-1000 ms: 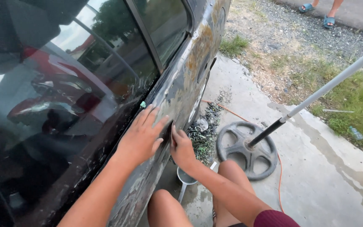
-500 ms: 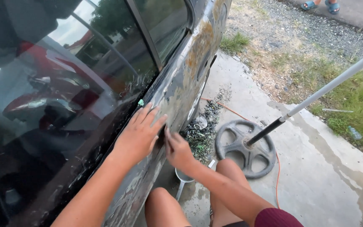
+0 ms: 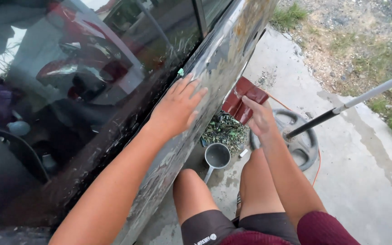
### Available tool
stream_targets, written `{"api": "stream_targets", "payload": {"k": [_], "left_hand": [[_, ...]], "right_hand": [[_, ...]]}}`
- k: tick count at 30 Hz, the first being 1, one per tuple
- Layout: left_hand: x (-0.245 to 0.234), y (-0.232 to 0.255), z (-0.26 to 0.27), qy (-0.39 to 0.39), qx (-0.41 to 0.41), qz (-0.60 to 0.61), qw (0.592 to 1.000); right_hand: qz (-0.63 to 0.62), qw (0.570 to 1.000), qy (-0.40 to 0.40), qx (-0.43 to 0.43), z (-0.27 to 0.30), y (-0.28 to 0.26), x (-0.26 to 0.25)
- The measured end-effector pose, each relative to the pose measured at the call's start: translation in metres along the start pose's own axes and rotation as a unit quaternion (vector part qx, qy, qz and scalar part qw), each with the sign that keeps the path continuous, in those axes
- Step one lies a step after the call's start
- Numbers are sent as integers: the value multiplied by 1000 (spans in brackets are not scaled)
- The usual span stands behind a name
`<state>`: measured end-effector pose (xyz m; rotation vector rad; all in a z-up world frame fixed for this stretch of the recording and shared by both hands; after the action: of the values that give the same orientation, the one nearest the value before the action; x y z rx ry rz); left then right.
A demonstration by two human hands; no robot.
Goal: The person crouches beside a dark-colored car and uses a red sanding block to sand the side panel near the rear door. They repeatedly dip the sanding block into a metal cup on the ground to wet it before continuing to sand the surface.
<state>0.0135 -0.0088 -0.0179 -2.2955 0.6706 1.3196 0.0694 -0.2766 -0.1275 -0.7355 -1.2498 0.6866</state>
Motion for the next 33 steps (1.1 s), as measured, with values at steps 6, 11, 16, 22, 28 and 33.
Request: {"api": "stream_targets", "payload": {"k": [6, 11, 16, 22, 28, 33], "left_hand": [[7, -2, 4, 5, 0, -1, 1000], [3, -3, 0, 5, -7, 8, 1000], [11, -2, 4, 10, -24, 5, 1000], [8, -1, 3, 36, -7, -3, 999], [0, 1, -4, 37, -7, -8, 999], [-10, -1, -3, 23, -12, -10, 1000]], "right_hand": [[-22, 997, 72, 18, 27, -7, 30], [173, 968, 135, -120, 16, -5, 38], [415, 853, 82, -305, 39, 29, 59], [490, 730, -18, -475, 75, 99, 61], [538, 701, 22, -468, 45, 101, 51], [556, 646, -17, -523, 44, 70, 78]]}}
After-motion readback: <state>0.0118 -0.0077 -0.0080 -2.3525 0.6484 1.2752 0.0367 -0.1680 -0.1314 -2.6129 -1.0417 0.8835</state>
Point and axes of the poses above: each hand's wrist, its own z-axis away from the middle knuckle, its own x-axis out of the palm, y = z × x, the point moved 2 cm from there along -z, towards the middle knuckle, and after that the axes turned 10 degrees about y, right-handed, at the moved point
